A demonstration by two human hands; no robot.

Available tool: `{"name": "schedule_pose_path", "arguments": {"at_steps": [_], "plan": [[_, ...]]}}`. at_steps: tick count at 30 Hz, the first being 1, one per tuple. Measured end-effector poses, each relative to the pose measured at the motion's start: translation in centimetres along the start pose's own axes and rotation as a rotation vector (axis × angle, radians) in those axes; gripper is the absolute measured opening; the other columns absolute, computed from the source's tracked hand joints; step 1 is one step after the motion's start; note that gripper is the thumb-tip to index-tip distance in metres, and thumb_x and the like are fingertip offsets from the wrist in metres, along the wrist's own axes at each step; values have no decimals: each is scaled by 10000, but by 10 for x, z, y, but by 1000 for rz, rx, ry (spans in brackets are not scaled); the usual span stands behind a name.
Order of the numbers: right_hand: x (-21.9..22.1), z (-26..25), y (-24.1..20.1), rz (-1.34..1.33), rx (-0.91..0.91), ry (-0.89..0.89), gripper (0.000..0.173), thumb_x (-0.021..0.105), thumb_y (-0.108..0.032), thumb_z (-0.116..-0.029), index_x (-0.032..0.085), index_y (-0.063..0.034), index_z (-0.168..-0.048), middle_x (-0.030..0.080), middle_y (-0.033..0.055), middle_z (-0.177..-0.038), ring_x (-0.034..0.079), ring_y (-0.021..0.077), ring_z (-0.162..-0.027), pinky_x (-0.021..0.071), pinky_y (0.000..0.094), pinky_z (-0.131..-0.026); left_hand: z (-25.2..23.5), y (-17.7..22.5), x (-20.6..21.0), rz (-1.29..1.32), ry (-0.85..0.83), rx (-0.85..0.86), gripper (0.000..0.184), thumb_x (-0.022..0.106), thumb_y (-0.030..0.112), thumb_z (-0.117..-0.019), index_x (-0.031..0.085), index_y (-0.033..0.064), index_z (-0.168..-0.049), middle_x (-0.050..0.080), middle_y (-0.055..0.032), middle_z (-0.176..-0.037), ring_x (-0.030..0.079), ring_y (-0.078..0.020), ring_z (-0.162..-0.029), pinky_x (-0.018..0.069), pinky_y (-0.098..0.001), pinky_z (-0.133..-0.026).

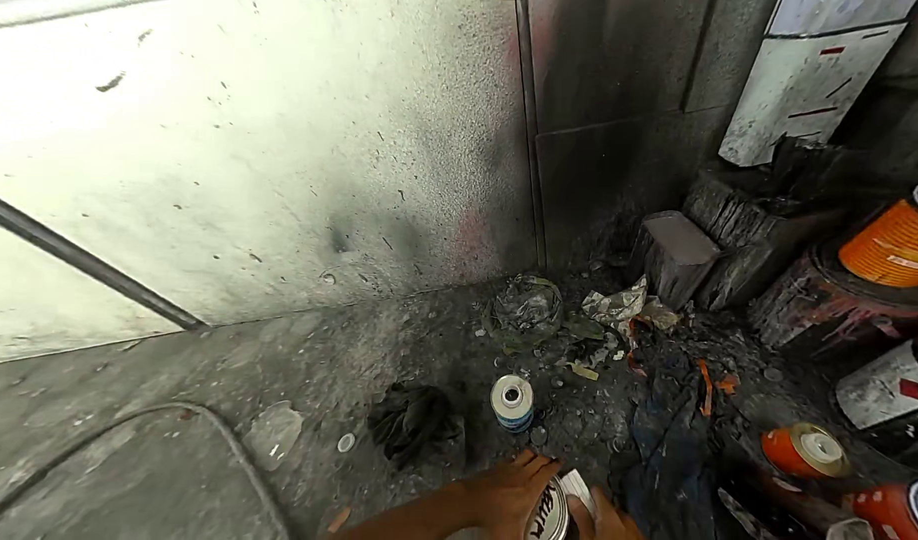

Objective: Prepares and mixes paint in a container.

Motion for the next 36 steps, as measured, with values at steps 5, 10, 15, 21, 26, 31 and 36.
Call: {"name": "schedule_pose_path", "arguments": {"at_steps": [5,10,15,21,26,31,36], "plan": [[-2,-16,-5,-75,-21,-103,583,484,-577,-1021,654,-53,-1211,714,192,-958,704,359,-866,556,570,-771,-4,-1,-4,17,-28,21,1361,973,366,-595,148,60,-1634,360,-259,-1582,362,-465,-1436,345,-552,-1170],[24,-35,19,-608,-97,-276,403,564,-460,-1032,586,-59,-1001,527,41,-629,490,146,-441,453,320,-428,-4,1,-3,-12,-77,-3,1382,977,360,-598,113,104,-1646,323,-224,-1615,337,-457,-1454,354,-591,-1150],[12,-21,10,-317,-12,-147,557,503,-586,-1015,640,-70,-1171,677,141,-849,660,265,-644,566,474,-614,15,6,-4,87,57,-326,1190,878,605,-664,296,184,-1612,292,-244,-1623,339,-477,-1452,409,-630,-1103],[2,2,-7,-37,55,-24,611,405,-617,-1027,618,-150,-1358,725,174,-1166,687,364,-1110,527,587,-928,23,26,-14,98,26,-667,1173,750,740,-707,297,125,-1596,416,-237,-1548,541,-436,-1301,492,-615,-1008],[0,11,-12,48,78,-2,582,382,-597,-1043,563,-207,-1436,714,167,-1215,667,359,-1171,513,578,-967,11,39,-20,-16,-56,-716,1141,739,699,-735,323,36,-1565,431,-280,-1513,531,-485,-1279,488,-647,-979],[0,10,-12,72,75,20,591,371,-617,-1038,558,-228,-1441,717,160,-1204,673,354,-1155,520,565,-953,10,37,-28,-8,-9,-645,1010,745,642,-736,435,80,-1516,571,-215,-1400,599,-400,-1225,499,-597,-991],[0,12,-13,123,76,26,605,354,-631,-1039,550,-230,-1447,718,156,-1193,676,352,-1149,524,556,-945,23,25,-37,236,66,-522,856,787,492,-785,443,173,-1502,655,-190,-1285,641,-368,-1171,500,-602,-980]]}}
Point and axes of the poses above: each hand's wrist, its own z-axis away from the middle knuckle, its own x-axis out of the palm, y = z × x, the point moved 6 cm from there along -z, towards the middle knuckle
